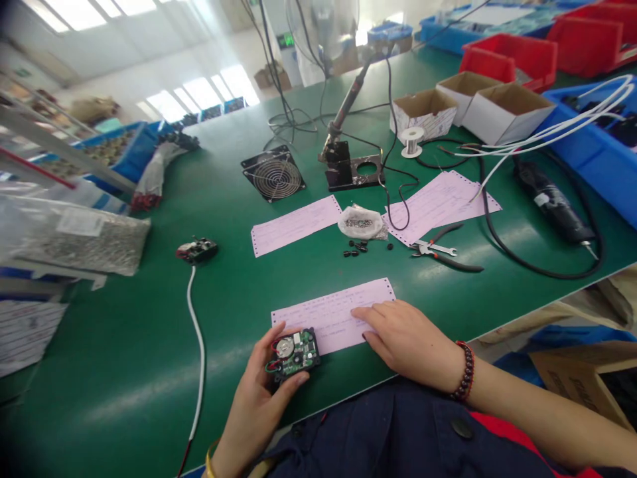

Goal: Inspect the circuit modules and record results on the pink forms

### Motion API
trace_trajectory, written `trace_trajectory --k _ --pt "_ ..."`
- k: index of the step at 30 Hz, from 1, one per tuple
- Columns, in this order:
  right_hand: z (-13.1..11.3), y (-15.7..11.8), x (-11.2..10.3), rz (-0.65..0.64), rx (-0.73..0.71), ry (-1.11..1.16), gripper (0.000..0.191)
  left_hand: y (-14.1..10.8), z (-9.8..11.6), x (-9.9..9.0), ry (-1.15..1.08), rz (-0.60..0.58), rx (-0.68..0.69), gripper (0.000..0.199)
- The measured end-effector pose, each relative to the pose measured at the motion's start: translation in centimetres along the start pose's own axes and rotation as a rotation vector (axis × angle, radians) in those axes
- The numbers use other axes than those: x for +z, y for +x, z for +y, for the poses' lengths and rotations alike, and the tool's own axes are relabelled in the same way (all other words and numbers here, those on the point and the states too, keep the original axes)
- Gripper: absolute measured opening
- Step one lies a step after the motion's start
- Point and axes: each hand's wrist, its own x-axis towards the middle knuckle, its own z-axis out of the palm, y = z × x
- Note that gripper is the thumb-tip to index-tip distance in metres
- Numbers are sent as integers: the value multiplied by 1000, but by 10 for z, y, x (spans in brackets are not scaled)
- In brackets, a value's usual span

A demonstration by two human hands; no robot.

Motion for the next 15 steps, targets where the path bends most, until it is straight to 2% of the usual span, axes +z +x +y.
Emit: trace_trajectory --k 4,7,10,13,15 --pt "4 5 -5 -30 56 53 42 25 19 0 27 -61 20 52" --pt "6 11 -15 -79 151 120 39 52 31 -2 174 -88 118 46" --pt "13 13 -21 29 191 103 31 70 38 -5 427 -138 152 42" --pt "25 10 -24 182 209 32 27 75 43 -11 618 -164 147 44" --pt "34 8 -26 234 218 23 29 76 47 -14 685 -192 152 44"
